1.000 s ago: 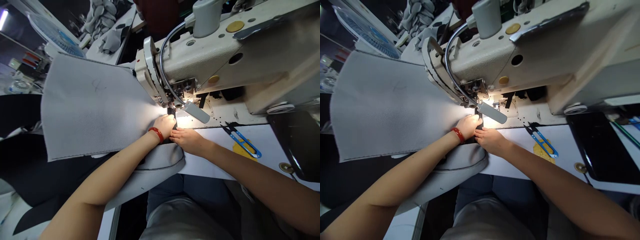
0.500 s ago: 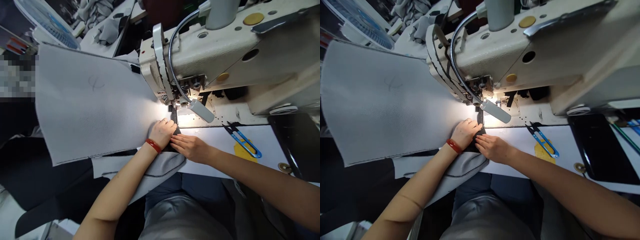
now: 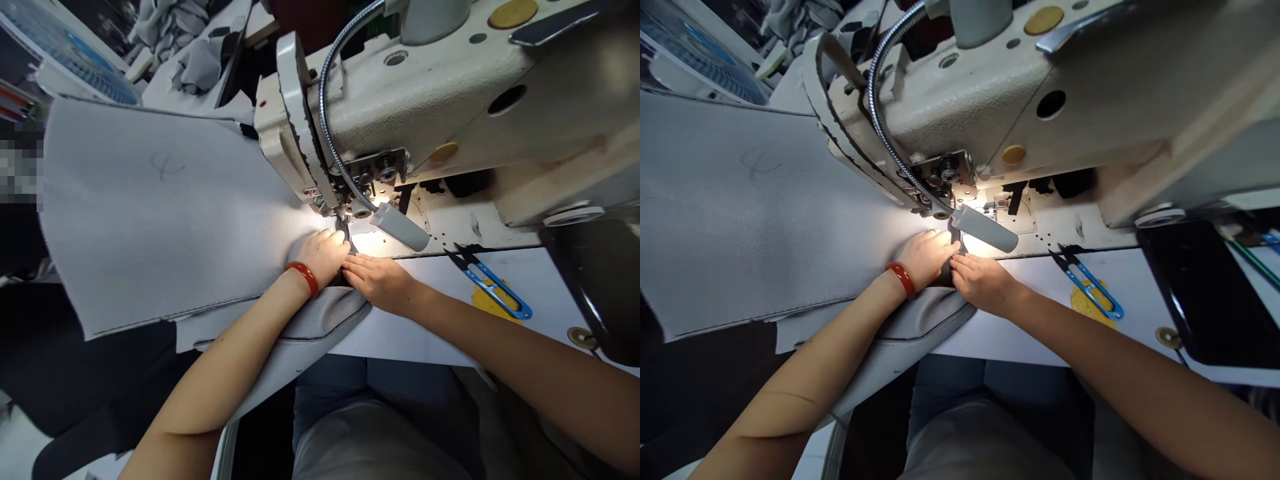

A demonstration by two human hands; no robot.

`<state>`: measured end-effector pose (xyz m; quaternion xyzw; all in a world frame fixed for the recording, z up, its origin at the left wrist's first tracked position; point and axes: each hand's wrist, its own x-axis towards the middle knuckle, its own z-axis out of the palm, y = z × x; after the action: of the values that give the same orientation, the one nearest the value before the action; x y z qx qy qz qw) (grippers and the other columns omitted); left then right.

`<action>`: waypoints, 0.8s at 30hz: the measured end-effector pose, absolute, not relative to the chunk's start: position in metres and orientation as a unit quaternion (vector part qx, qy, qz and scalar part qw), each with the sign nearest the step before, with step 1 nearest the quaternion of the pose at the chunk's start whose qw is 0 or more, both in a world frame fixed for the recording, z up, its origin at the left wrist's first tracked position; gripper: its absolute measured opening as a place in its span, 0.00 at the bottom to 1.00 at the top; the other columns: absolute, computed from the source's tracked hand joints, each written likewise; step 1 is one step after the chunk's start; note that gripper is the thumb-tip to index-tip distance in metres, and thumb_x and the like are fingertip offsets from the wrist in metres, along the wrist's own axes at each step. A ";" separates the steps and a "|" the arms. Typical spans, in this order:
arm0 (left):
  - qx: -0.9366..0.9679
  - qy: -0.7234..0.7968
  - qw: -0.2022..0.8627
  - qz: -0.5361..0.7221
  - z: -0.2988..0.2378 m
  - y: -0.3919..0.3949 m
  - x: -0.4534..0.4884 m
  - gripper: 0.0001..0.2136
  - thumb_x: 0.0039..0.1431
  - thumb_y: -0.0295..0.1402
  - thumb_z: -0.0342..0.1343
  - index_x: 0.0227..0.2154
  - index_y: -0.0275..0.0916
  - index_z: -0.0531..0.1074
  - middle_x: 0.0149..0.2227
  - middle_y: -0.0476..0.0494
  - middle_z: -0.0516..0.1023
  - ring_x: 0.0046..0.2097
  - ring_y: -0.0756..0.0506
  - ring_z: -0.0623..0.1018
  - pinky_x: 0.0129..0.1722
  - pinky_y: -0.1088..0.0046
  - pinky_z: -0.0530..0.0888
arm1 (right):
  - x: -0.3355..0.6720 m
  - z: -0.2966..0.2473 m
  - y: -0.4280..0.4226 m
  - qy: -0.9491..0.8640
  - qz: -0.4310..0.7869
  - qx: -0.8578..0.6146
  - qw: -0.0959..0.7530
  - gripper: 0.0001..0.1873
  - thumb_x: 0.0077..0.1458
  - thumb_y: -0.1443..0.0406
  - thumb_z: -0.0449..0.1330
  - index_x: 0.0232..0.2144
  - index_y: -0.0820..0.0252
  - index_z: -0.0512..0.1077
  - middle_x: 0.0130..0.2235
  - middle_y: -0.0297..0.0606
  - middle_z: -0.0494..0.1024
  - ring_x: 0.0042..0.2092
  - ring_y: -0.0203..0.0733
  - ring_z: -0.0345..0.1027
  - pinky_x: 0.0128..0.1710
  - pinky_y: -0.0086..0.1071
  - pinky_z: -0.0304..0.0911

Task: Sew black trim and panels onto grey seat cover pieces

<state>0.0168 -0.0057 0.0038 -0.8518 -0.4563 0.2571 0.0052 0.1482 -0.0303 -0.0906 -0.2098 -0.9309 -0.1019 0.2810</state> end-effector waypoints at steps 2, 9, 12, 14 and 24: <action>-0.848 -0.463 0.003 0.257 0.001 -0.001 0.015 0.12 0.61 0.25 0.45 0.42 0.35 0.72 0.43 0.38 0.73 0.48 0.41 0.71 0.42 0.67 0.68 | 0.146 -0.091 -0.027 -0.933 -0.106 -0.213 0.270 0.19 0.57 0.77 0.44 0.35 0.73 0.76 0.41 0.49 0.78 0.45 0.44 0.72 0.47 0.34 0.68; -0.842 -0.487 0.009 0.234 -0.006 0.012 0.013 0.14 0.63 0.26 0.42 0.44 0.33 0.71 0.47 0.37 0.72 0.50 0.41 0.70 0.46 0.67 0.68 | 0.137 -0.092 -0.017 -0.936 -0.067 -0.257 0.232 0.19 0.58 0.75 0.44 0.41 0.75 0.74 0.46 0.51 0.75 0.49 0.48 0.70 0.50 0.36 0.66; -0.837 -0.497 0.005 0.228 -0.006 0.014 0.015 0.14 0.64 0.26 0.41 0.42 0.33 0.72 0.45 0.37 0.73 0.50 0.42 0.71 0.46 0.68 0.68 | 0.135 -0.091 -0.012 -0.934 -0.018 -0.280 0.221 0.19 0.58 0.75 0.44 0.43 0.74 0.73 0.47 0.51 0.75 0.50 0.47 0.69 0.52 0.36 0.65; -0.837 -0.501 0.002 0.219 -0.008 0.015 0.015 0.14 0.64 0.26 0.41 0.41 0.33 0.73 0.44 0.37 0.74 0.50 0.42 0.71 0.46 0.68 0.69 | 0.135 -0.092 -0.011 -0.933 0.006 -0.285 0.221 0.19 0.59 0.74 0.44 0.43 0.74 0.72 0.48 0.51 0.74 0.51 0.47 0.68 0.53 0.37 0.64; -0.881 -0.463 -0.013 0.101 0.025 -0.023 -0.040 0.19 0.63 0.36 0.46 0.55 0.35 0.62 0.57 0.38 0.66 0.56 0.44 0.68 0.54 0.67 0.66 | 0.138 -0.092 -0.009 -0.915 0.178 -0.304 0.197 0.23 0.47 0.76 0.50 0.46 0.69 0.70 0.54 0.50 0.69 0.56 0.47 0.62 0.58 0.40 0.57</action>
<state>-0.0397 -0.0232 0.0252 -0.8807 -0.4626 0.1011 -0.0129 0.1380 -0.0095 -0.0917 -0.3043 -0.9149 0.1781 0.1967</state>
